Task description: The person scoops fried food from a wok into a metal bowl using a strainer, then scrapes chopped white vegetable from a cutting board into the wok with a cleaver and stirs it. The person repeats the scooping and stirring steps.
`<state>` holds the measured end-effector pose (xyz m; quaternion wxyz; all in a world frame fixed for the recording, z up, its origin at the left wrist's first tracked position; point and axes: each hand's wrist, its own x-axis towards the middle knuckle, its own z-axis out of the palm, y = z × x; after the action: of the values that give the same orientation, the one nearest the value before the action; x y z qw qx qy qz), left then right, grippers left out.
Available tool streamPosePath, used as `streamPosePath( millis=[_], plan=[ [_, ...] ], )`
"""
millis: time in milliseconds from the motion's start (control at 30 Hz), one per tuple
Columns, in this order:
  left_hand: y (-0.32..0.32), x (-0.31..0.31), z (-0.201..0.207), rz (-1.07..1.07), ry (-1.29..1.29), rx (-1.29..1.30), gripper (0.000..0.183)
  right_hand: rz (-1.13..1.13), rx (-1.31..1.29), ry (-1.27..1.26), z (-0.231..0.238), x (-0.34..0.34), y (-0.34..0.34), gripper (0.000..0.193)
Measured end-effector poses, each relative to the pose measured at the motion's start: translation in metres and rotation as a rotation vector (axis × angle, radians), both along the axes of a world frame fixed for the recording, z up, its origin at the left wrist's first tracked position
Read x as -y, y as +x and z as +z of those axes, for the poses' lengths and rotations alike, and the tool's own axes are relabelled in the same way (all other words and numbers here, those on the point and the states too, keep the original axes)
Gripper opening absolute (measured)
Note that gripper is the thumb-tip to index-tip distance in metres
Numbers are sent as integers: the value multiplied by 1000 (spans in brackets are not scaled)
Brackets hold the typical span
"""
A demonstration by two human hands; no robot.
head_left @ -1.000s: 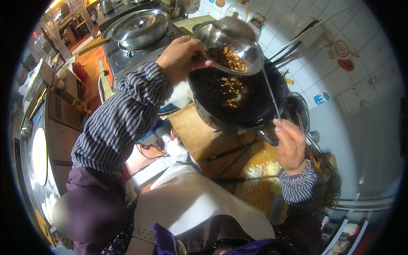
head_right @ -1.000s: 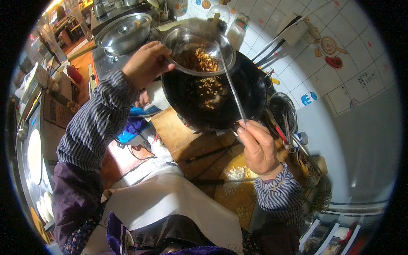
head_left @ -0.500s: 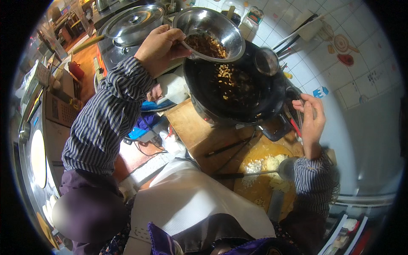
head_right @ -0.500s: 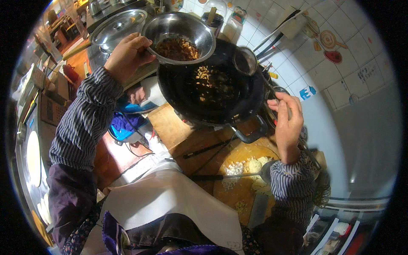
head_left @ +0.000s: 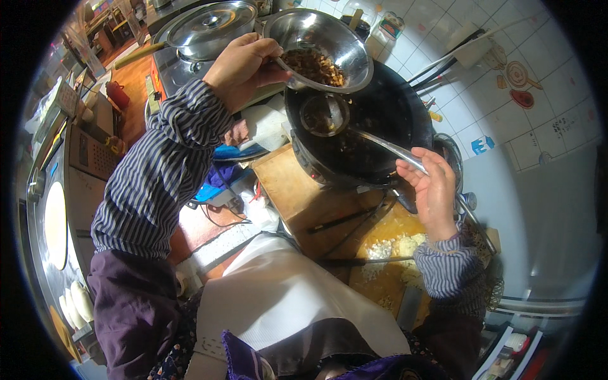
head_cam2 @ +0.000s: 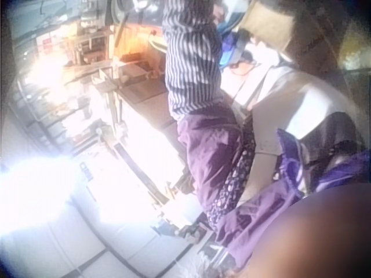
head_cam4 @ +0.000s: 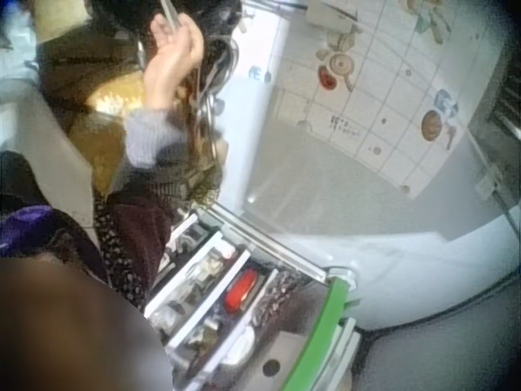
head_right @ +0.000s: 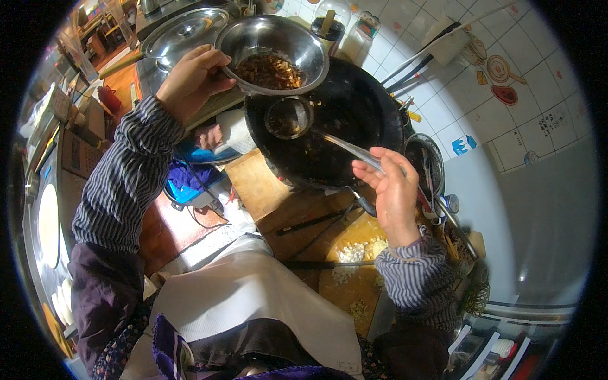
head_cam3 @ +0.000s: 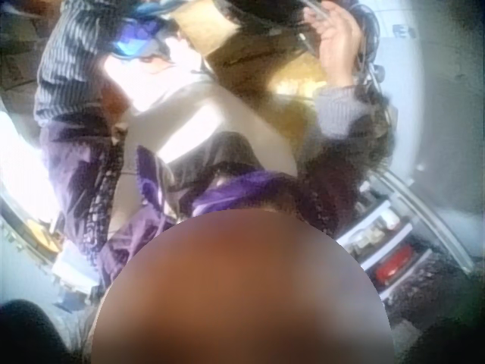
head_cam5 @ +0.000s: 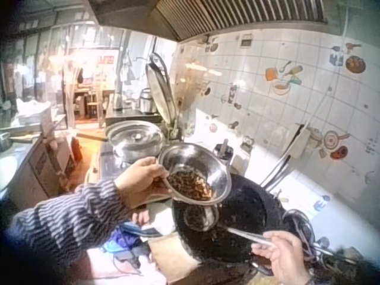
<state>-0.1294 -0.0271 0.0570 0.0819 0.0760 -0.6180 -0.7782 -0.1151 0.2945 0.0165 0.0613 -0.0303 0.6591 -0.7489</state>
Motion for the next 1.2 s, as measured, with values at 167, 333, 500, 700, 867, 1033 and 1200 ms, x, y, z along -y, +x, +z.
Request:
streamPosePath(
  millis=[167, 333, 500, 700, 867, 1033, 1200],
  plan=[
    [1, 4, 1, 2, 17, -20, 11, -73, 147, -139, 2, -14, -5, 24],
    [2, 2, 1, -34, 15, -16, 8, -65, -73, -101, 10, -41, -20, 26],
    [4, 0, 5, -4, -9, 15, 9, -31, -322, 276, 12, -55, -39, 22],
    [4, -1, 7, -13, -13, 11, 10, 71, -597, 657, -3, -42, -38, 22],
    [3, -5, 6, 13, -30, 17, 10, 65, -249, 356, -5, -21, -25, 24],
    [3, -5, 7, -6, -28, 7, 9, 66, -37, 73, 0, -14, -13, 24],
    [0, -5, 5, 9, -20, 14, 9, 2, 89, -35, 5, -26, -2, 25]
  ],
)
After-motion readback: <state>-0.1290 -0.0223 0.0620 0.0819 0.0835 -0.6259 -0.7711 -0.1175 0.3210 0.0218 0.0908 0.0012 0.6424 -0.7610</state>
